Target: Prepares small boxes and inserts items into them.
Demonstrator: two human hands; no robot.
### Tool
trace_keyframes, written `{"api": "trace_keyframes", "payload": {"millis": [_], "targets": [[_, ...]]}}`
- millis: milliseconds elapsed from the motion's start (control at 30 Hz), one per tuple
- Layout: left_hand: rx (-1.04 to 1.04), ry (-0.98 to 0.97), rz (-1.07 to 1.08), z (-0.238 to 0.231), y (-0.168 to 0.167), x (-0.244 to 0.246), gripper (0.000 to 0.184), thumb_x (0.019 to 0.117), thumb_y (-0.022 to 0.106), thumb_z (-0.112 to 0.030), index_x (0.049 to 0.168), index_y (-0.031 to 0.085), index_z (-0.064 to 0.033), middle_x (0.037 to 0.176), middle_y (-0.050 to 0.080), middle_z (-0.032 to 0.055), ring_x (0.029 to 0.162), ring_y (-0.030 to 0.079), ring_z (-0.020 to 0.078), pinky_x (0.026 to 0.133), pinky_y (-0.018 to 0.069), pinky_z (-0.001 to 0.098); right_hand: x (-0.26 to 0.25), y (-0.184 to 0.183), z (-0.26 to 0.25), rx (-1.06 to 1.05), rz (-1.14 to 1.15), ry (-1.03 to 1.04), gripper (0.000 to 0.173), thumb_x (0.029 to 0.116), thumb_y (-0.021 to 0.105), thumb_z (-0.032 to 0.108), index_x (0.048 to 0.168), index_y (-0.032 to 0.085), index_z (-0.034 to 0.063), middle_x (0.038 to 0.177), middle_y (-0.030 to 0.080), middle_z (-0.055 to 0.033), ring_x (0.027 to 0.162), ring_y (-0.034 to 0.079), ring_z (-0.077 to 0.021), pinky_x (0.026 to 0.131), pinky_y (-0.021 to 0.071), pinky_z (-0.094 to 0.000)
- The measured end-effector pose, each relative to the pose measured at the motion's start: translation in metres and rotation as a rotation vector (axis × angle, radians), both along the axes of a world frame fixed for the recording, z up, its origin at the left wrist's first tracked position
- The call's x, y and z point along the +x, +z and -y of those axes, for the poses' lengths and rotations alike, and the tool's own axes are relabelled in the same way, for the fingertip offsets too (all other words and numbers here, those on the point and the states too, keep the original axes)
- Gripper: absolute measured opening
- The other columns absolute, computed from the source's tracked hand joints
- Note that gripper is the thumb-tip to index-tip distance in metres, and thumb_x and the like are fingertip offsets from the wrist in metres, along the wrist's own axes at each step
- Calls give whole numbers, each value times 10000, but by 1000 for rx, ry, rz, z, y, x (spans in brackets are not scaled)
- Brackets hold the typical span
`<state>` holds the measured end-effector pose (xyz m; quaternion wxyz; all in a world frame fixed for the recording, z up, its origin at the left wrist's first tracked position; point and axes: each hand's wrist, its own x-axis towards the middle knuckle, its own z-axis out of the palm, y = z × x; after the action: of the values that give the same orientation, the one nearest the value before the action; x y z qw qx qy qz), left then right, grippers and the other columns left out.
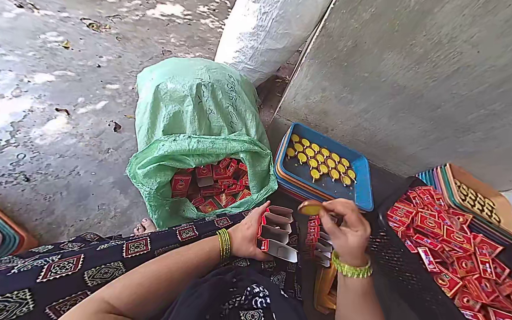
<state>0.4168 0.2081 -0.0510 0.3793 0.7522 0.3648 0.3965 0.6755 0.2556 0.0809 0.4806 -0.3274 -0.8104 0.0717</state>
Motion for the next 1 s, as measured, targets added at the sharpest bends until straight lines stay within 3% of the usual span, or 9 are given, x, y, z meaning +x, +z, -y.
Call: {"api": "trace_keyframes", "payload": {"millis": [200,367,433,533,633,700,800,933,1000], "targets": [[20,6,-23,3,2,-1,1478,535,962,-509,1583,91,64,1528,398,292,1436,424,314,1205,356,399,-37,4,56,97,266,170,121,921,755,190,1033,790,218,943,728,44,1024,664,-133,1086,441,-486],[25,12,-25,4,4,-1,1467,548,961,-508,1586,92,59,1531,394,289,1428,436,308,1197,369,394,-42,4,50,22,359,135,201,927,775,338,1084,793,215,995,742,38,1055,668,-138,1074,464,-477],[-4,-2,-28,4,5,-2,1470,550,967,-491,1592,82,49,1556,364,280,1451,407,299,1214,347,390,-33,6,28,-5,299,10,209,940,757,332,1055,795,161,991,756,-5,1030,687,-161,1003,525,-437],[9,-9,-27,3,4,-2,1463,553,964,-496,1588,91,61,1541,387,279,1441,421,296,1213,349,383,-7,-6,-39,-156,362,-390,244,999,642,302,1005,792,110,1003,759,-65,1002,704,-224,930,556,-440],[1,-6,-28,2,4,-2,1471,546,967,-494,1589,88,58,1538,392,282,1442,419,304,1215,345,383,14,-25,-120,-642,581,-752,401,1043,566,397,1115,756,51,1163,709,-204,1163,639,-387,1031,459,-586],[-21,1,-30,1,4,-1,1485,533,966,-505,1593,87,49,1543,391,276,1449,407,306,1217,338,386,20,-39,-164,-907,728,-848,580,1035,520,527,1196,712,4,1281,663,-254,1275,585,-411,1082,414,-608],[-42,-9,-40,1,6,-2,1483,541,965,-506,1593,81,51,1548,391,267,1456,399,306,1225,326,390,17,-60,-197,-1010,687,-916,694,946,628,597,1194,696,-47,1319,640,-266,1296,578,-395,1078,425,-600],[-56,-13,-35,0,8,-3,1472,545,971,-478,1592,85,53,1539,397,274,1450,405,315,1220,331,391,13,-68,-205,-1040,481,-948,690,851,805,472,1244,653,-74,1345,615,-267,1314,562,-375,1108,417,-555],[-70,-16,-42,0,10,-3,1471,549,970,-476,1592,79,56,1545,388,277,1454,402,317,1220,332,392,19,-68,-204,-1017,412,-931,520,833,832,366,1130,715,-45,1247,664,-258,1229,606,-382,1061,441,-571]]}}
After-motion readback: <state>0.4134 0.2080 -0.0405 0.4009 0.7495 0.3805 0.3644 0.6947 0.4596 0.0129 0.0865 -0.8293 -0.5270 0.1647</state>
